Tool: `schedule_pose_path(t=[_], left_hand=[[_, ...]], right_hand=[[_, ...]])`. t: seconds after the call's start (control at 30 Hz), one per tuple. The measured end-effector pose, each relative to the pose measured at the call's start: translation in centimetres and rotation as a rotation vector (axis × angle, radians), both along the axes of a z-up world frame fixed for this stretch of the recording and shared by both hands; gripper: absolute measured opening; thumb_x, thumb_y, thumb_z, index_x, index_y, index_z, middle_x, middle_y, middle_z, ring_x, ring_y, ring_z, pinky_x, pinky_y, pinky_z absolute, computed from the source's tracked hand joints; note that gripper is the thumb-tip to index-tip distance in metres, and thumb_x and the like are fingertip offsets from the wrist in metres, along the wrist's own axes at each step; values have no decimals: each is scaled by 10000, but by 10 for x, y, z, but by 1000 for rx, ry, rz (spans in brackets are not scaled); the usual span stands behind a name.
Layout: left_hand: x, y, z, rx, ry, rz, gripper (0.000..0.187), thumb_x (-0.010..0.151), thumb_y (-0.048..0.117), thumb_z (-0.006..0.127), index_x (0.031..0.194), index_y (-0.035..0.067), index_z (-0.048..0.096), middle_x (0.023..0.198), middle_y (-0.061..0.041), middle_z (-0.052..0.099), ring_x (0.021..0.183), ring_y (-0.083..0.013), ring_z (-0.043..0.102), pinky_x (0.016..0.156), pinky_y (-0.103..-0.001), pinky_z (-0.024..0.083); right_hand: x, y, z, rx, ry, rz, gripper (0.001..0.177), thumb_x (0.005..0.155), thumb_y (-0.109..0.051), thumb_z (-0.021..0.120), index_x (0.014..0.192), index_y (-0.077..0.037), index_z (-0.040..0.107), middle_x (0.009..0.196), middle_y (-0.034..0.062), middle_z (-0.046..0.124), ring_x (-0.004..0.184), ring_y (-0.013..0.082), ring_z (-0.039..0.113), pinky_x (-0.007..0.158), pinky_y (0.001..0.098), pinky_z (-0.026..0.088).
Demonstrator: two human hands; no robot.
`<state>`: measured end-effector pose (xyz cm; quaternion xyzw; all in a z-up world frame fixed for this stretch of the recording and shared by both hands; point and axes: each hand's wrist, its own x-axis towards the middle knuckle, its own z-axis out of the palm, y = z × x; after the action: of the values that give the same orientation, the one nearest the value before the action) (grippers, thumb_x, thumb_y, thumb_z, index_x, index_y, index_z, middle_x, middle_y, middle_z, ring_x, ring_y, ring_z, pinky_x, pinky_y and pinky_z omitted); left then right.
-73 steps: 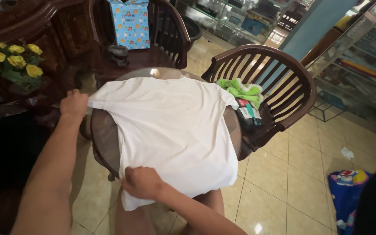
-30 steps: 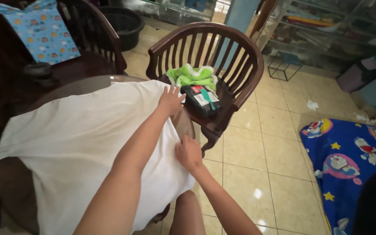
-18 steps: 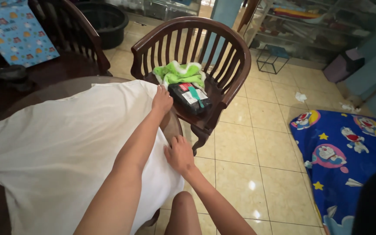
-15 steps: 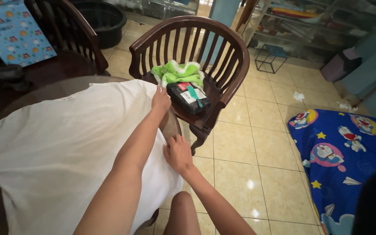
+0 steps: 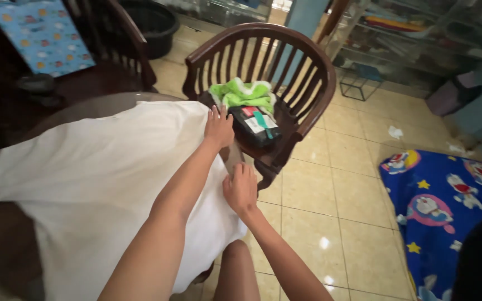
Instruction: Folding a white t-shirt and then a green towel on a round wooden table.
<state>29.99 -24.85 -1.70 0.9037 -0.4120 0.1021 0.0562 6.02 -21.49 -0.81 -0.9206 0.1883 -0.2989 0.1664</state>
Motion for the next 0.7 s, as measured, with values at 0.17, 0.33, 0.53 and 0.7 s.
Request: schedule_pose_path(t=[0.17, 0.33, 0.53, 0.7], left_hand=[[9, 81, 6, 66, -139, -3, 801, 931, 466, 573, 1580, 72, 317, 1663, -230, 229, 1525, -448, 199, 1217, -586, 164], [21, 157, 1, 6, -140, 40, 784, 980, 509, 503, 1577, 38, 313, 1646, -238, 260, 1525, -410, 213, 1220, -591, 161], [17, 280, -11, -91, 68, 155, 778, 996, 519, 466, 1571, 15, 322, 1635, -233, 298, 1541, -379, 231, 1237, -556, 171], [12, 403, -40, -84, 107, 285, 742, 1009, 499, 463, 1554, 10, 346, 1626, -238, 304, 1528, -392, 225, 1235, -564, 163]], right_hand=[[13, 42, 5, -71, -72, 187, 559, 873, -217, 688, 1329, 49, 502, 1390, 281, 530, 1297, 442, 478, 1055, 526, 389], [21, 76, 11, -58, -24, 281, 652, 909, -261, 675, 1432, 54, 445, 1446, 300, 474, 1360, 452, 425, 1141, 537, 329], [17, 110, 6, 4, 52, 392, 597, 944, -273, 655, 1414, 53, 484, 1435, 313, 496, 1339, 460, 459, 1130, 512, 365], [4, 153, 8, 33, 81, 518, 544, 931, -239, 664, 1376, 43, 528, 1396, 286, 558, 1310, 443, 508, 1111, 492, 403]])
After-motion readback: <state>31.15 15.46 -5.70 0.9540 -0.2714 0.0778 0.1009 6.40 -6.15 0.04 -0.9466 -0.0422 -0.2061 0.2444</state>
